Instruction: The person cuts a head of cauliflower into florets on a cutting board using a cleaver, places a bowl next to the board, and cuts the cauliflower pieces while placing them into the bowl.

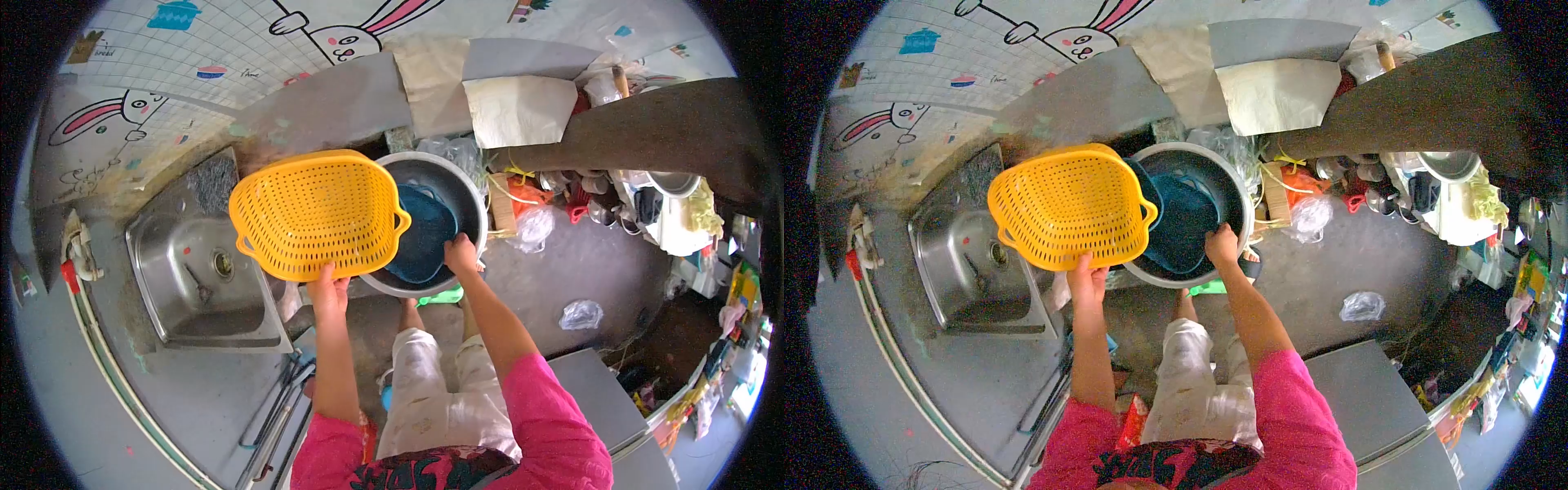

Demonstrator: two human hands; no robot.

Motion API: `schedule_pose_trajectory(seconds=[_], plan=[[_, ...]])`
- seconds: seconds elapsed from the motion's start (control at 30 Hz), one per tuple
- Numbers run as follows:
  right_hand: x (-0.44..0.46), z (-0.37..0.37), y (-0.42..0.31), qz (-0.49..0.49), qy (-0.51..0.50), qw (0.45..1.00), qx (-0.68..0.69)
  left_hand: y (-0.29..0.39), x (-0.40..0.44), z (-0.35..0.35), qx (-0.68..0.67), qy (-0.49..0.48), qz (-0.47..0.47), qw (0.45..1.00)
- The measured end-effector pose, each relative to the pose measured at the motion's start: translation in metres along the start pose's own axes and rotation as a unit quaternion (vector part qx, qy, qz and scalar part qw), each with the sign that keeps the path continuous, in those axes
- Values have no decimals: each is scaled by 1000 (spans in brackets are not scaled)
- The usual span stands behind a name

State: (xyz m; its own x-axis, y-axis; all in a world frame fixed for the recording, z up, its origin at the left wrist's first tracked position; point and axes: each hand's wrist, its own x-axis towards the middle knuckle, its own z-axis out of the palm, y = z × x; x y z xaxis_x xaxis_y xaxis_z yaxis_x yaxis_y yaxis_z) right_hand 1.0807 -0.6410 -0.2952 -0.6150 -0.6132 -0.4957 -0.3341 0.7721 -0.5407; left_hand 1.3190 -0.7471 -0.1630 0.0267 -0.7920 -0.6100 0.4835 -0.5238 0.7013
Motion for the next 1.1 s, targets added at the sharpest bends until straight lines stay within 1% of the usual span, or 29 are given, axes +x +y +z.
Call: schedule_pose_trajectory(seconds=[0.03,0.13,0.2,0.27,0.33,0.37,0.47,0.5,0.6,0.63,0.77,0.83,1.03,1.1], plan=[[-2,-7,-2,9,-16,999,28,0,0,-1,-1,7,-2,1000],[-12,-27,5,-34,22,994,101,-2,-2,2,-5,41,-8,999],[-23,-63,-5,34,19,992,119,-2,-4,3,-8,47,-12,999],[-28,-81,7,7,60,979,196,-4,-4,1,-17,30,-7,999],[-35,-111,2,15,82,972,219,-6,-5,1,-21,27,-10,999],[-41,-127,-8,36,84,954,286,-6,-6,1,-20,31,-16,999],[-41,-138,14,16,113,945,307,-14,-5,4,-25,23,-39,999],[-46,-147,10,34,104,930,351,-20,-3,4,-27,17,-48,998],[-53,-153,38,58,113,919,372,-57,8,-3,-57,7,-94,994],[-56,-154,43,70,120,917,373,-67,7,1,-76,7,-84,994],[-63,-148,74,101,123,889,430,-99,10,3,-78,31,-110,990],[-66,-150,78,123,124,878,446,-111,13,-1,-76,23,-117,990],[-75,-160,87,130,119,888,425,-132,19,-8,-71,33,-124,989],[-77,-161,90,131,116,883,435,-135,23,-14,-65,44,-133,988]])
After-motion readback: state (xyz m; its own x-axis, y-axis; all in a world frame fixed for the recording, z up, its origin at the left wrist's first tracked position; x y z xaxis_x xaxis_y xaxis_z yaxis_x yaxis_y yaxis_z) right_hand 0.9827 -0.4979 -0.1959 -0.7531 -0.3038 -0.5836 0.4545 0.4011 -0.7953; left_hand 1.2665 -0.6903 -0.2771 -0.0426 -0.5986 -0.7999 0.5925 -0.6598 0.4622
